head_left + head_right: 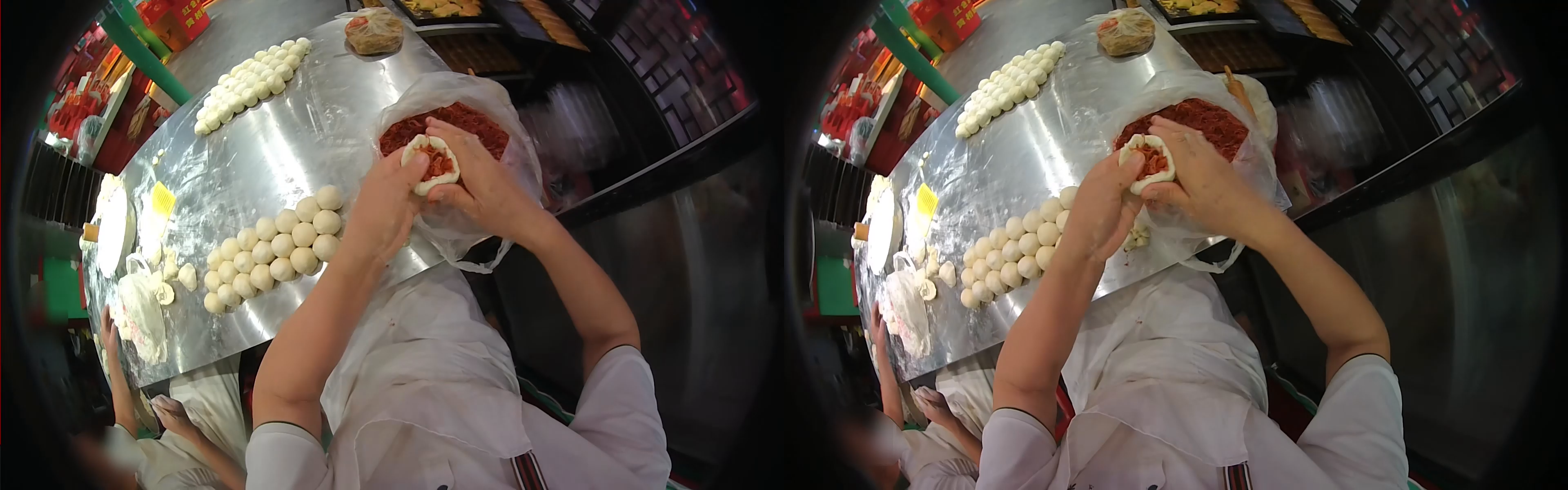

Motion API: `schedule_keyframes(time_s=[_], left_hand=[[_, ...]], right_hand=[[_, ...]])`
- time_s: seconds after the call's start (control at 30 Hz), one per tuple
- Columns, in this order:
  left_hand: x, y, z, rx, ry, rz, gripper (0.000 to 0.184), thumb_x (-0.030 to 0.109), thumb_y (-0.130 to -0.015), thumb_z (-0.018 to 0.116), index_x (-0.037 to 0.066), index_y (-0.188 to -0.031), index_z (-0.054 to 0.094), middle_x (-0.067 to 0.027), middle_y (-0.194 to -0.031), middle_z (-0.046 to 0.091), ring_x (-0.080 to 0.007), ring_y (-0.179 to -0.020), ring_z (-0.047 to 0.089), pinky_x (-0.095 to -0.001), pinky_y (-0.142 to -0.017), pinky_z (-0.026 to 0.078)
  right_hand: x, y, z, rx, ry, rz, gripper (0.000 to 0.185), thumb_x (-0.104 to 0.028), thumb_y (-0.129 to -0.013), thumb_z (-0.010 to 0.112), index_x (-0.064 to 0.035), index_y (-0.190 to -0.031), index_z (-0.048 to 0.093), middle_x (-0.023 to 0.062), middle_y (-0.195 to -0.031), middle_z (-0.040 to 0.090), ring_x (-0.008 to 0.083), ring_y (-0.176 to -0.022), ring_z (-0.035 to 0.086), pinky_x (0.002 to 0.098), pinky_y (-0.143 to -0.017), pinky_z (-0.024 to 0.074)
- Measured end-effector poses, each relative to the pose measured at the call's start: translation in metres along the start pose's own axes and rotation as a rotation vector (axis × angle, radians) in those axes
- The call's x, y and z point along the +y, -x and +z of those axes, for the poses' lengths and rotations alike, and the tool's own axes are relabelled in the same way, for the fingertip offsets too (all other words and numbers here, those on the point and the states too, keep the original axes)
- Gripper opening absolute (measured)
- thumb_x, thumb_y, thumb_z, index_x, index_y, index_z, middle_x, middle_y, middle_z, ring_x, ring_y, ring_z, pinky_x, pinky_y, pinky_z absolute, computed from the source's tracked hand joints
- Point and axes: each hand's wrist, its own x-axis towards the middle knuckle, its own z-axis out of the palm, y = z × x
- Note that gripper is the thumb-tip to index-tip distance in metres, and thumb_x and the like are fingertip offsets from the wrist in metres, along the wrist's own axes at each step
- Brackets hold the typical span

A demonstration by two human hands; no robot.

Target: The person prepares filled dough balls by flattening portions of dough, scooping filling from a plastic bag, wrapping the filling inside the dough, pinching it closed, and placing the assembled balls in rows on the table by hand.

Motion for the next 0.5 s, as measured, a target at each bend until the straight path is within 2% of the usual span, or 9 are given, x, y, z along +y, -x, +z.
schedule_keyframes(time_s=[0.03,0.1,0.13,0.2,0.23,0.3,0.37,0.43,0.5], left_hand=[[0.0,0.006,-0.003,0.007,0.003,0.004,0.033,0.013,-0.102,0.054,-0.002,-0.132,0.053,-0.0096,-0.12,0.063,-0.0171,-0.106,0.064,-0.0309,-0.094,0.052],[0.004,0.02,-0.01,0.072,-0.34,-0.017,0.036,0.015,-0.103,0.052,-0.005,-0.133,0.053,-0.0101,-0.127,0.06,-0.0179,-0.109,0.062,-0.0305,-0.099,0.05],[0.009,0.03,-0.014,0.082,-0.336,-0.013,0.036,0.015,-0.103,0.052,-0.005,-0.133,0.053,-0.0101,-0.127,0.06,-0.0179,-0.109,0.062,-0.0305,-0.099,0.05],[0.021,0.053,-0.021,0.04,-0.433,-0.102,0.036,0.016,-0.104,0.051,-0.007,-0.133,0.053,-0.01,-0.129,0.06,-0.0165,-0.112,0.061,-0.0297,-0.098,0.049],[0.023,0.064,-0.025,0.054,-0.43,-0.097,0.036,0.016,-0.104,0.051,-0.007,-0.133,0.053,-0.01,-0.129,0.06,-0.0165,-0.112,0.061,-0.0297,-0.098,0.049],[0.025,0.087,-0.031,0.082,0.008,-0.083,0.036,0.015,-0.104,0.051,-0.006,-0.133,0.054,-0.0084,-0.127,0.062,-0.0138,-0.115,0.06,-0.0288,-0.099,0.048],[0.019,0.107,-0.045,0.196,-0.084,-0.123,0.036,0.014,-0.104,0.051,-0.006,-0.134,0.054,-0.0087,-0.128,0.062,-0.0142,-0.116,0.06,-0.0295,-0.1,0.048],[0.012,0.124,-0.062,0.298,-0.176,-0.157,0.036,0.013,-0.104,0.051,-0.006,-0.134,0.054,-0.009,-0.129,0.062,-0.0146,-0.118,0.06,-0.0303,-0.102,0.047],[0.008,0.144,-0.081,0.328,-0.135,-0.05,0.037,0.014,-0.104,0.053,-0.006,-0.135,0.054,-0.0101,-0.13,0.061,-0.0158,-0.121,0.059,-0.032,-0.104,0.048]], right_hand=[[-0.009,-0.002,0.007,-0.007,-0.004,-0.005,0.067,-0.033,-0.094,0.069,0.0053,-0.142,0.041,0.0237,-0.147,0.046,0.04,-0.135,0.045,0.0448,-0.113,0.0374],[-0.029,-0.004,0.021,0.046,-0.202,0.0,0.055,-0.026,-0.097,0.065,0.0045,-0.138,0.044,0.0232,-0.144,0.047,0.0399,-0.134,0.046,0.0449,-0.111,0.0382],[-0.044,-0.004,0.029,0.113,-0.301,0.034,0.039,-0.02,-0.101,0.058,0.003,-0.131,0.048,0.0224,-0.135,0.054,0.0402,-0.125,0.053,0.0449,-0.106,0.042],[-0.054,-0.001,0.048,0.133,-0.364,0.079,0.033,-0.018,-0.102,0.055,0.0019,-0.127,0.05,0.0215,-0.129,0.058,0.0396,-0.119,0.056,0.0447,-0.102,0.0439],[-0.057,0.001,0.058,0.161,-0.422,0.129,0.027,-0.016,-0.102,0.053,0.0008,-0.124,0.052,0.0207,-0.123,0.062,0.039,-0.113,0.059,0.0444,-0.098,0.0458],[-0.061,0.002,0.081,0.157,-0.417,0.129,0.021,-0.015,-0.103,0.05,-0.001,-0.118,0.054,0.0185,-0.113,0.066,0.0375,-0.103,0.062,0.0445,-0.092,0.0477],[-0.069,0.002,0.102,0.186,-0.377,0.041,0.022,-0.015,-0.103,0.05,-0.0015,-0.121,0.055,0.0178,-0.11,0.067,0.0368,-0.101,0.062,0.0443,-0.091,0.0478],[-0.076,0.004,0.117,0.067,-0.417,0.038,0.03,-0.018,-0.103,0.051,-0.0009,-0.128,0.053,0.02,-0.122,0.063,0.0375,-0.111,0.06,0.0433,-0.097,0.0459],[-0.091,0.004,0.131,-0.075,-0.77,0.068,0.041,-0.024,-0.103,0.053,0.0,-0.136,0.049,0.0215,-0.139,0.053,0.0374,-0.125,0.053,0.0421,-0.105,0.0416]])
